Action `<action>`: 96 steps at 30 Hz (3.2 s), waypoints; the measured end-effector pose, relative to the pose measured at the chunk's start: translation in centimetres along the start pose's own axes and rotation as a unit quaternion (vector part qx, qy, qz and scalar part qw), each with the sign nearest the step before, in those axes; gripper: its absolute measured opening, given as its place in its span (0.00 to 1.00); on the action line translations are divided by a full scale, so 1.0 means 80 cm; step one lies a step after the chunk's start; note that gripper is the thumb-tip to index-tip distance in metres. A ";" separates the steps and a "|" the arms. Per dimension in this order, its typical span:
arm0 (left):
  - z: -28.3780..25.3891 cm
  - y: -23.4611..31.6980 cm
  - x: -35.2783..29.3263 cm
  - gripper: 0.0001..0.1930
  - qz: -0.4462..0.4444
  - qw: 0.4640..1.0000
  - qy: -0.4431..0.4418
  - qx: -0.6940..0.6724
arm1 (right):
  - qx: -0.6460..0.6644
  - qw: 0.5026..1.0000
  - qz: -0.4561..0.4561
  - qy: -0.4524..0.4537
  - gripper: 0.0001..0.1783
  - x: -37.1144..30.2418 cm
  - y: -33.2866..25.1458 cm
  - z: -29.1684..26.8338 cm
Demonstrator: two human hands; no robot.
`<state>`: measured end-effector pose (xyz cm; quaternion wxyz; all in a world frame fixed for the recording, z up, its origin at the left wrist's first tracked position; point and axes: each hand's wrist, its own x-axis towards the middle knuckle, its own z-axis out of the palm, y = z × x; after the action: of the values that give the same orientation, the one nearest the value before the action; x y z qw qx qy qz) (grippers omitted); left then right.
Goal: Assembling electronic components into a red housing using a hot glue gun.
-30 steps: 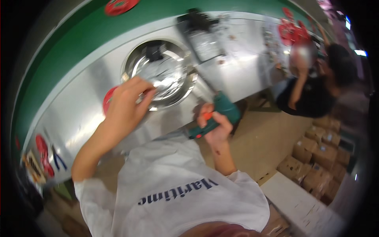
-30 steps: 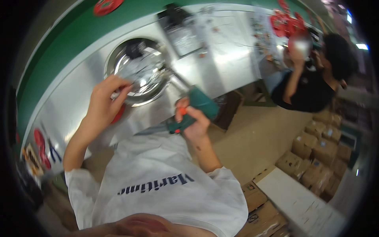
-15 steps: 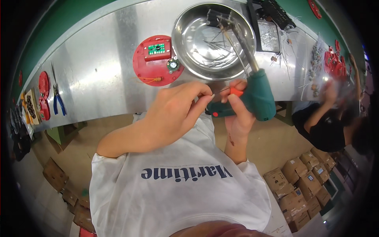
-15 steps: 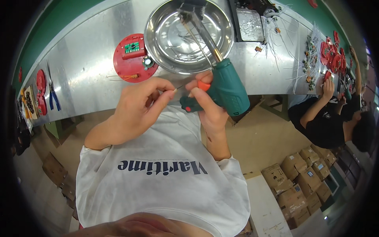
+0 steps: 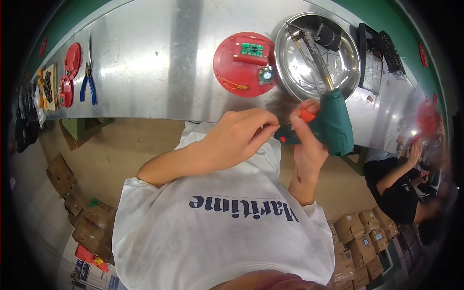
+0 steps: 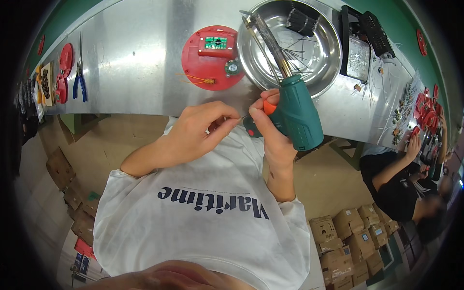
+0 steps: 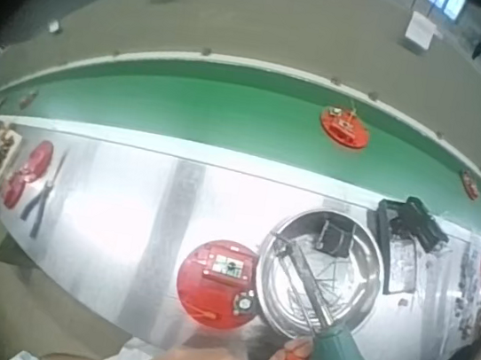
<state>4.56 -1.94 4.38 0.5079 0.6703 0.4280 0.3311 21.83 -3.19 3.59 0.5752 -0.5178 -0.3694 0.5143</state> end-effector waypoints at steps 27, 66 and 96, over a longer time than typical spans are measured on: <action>-0.022 -0.049 -0.007 0.06 -0.056 0.979 0.183 -0.073 | -0.101 0.979 -0.179 0.004 0.27 -0.003 -0.101 -0.010; -0.028 -0.020 -0.024 0.03 -0.060 0.991 0.116 0.040 | 0.131 0.982 0.120 -0.069 0.11 0.007 0.028 0.061; -0.025 -0.019 -0.022 0.07 -0.062 0.982 0.179 -0.005 | 0.189 0.959 0.207 -0.036 0.12 0.007 0.030 0.067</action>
<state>1.70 -2.54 3.41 0.4460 0.5699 0.5510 0.4156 16.32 -1.63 2.20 0.5297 -0.4461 -0.1708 0.7009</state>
